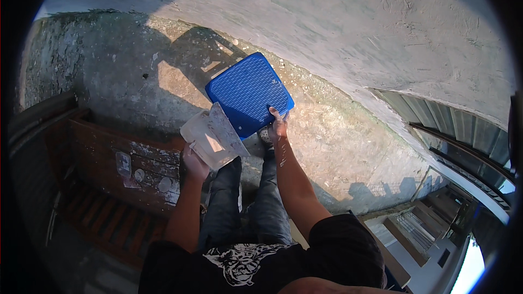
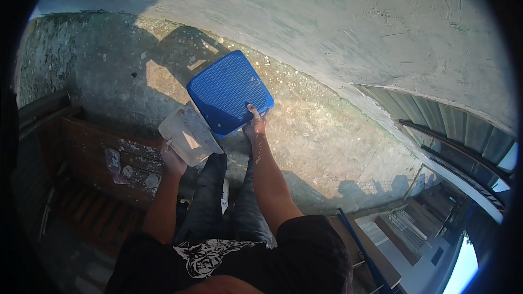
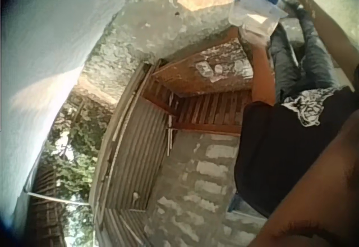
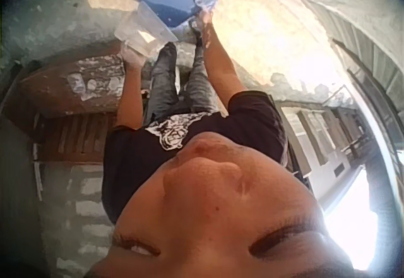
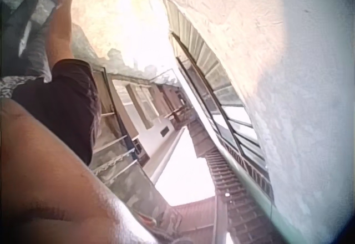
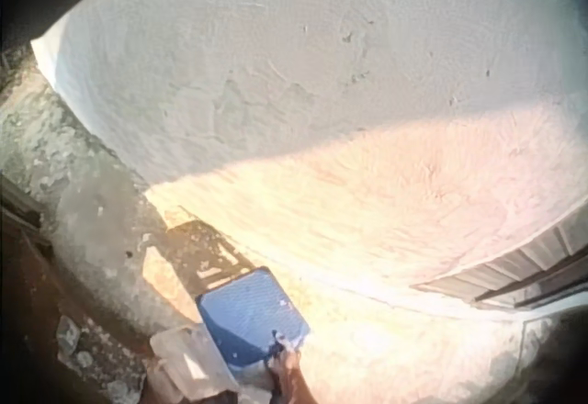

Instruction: Applying white plaster or putty to an exterior wall using a plastic scraper.

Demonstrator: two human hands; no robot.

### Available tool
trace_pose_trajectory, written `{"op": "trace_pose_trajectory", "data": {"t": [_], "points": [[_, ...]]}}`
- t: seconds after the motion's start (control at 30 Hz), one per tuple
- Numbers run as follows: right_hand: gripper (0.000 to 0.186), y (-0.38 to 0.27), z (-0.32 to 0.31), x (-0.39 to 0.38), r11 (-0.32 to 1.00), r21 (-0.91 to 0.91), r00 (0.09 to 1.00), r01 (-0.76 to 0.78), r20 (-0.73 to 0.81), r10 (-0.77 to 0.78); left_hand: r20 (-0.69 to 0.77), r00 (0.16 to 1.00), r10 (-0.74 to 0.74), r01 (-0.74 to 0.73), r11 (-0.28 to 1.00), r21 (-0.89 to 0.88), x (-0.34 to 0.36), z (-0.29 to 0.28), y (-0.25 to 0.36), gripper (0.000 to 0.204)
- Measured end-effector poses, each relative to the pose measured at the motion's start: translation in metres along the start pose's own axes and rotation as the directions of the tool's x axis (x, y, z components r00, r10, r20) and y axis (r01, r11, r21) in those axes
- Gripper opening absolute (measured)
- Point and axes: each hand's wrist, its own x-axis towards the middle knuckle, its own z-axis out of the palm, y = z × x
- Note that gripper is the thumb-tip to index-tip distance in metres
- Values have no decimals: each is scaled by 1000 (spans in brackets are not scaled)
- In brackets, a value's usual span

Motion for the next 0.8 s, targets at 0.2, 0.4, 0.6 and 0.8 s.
{"op": "trace_pose_trajectory", "data": {"t": [0.2, 0.4, 0.6, 0.8], "points": [[86, 27, 70, 16, 980, 49, 979, 192, 56, -195, -65, 993, 101, -105, 993, -52, -23, -23, 47, 60], [92, 94, 164, 2, 989, -83, 931, 122, 354, -85, -183, 971, 151, -184, 967, -176, -43, -80, 78, 62], [110, 162, 250, 31, 951, -307, 911, -26, 385, 150, -248, 945, 215, -276, 930, -243, -32, -114, 86, 64], [110, 227, 297, 44, 955, -262, 896, -140, 377, 235, -304, 923, 235, -316, 915, -251, -20, -134, 100, 65]]}}
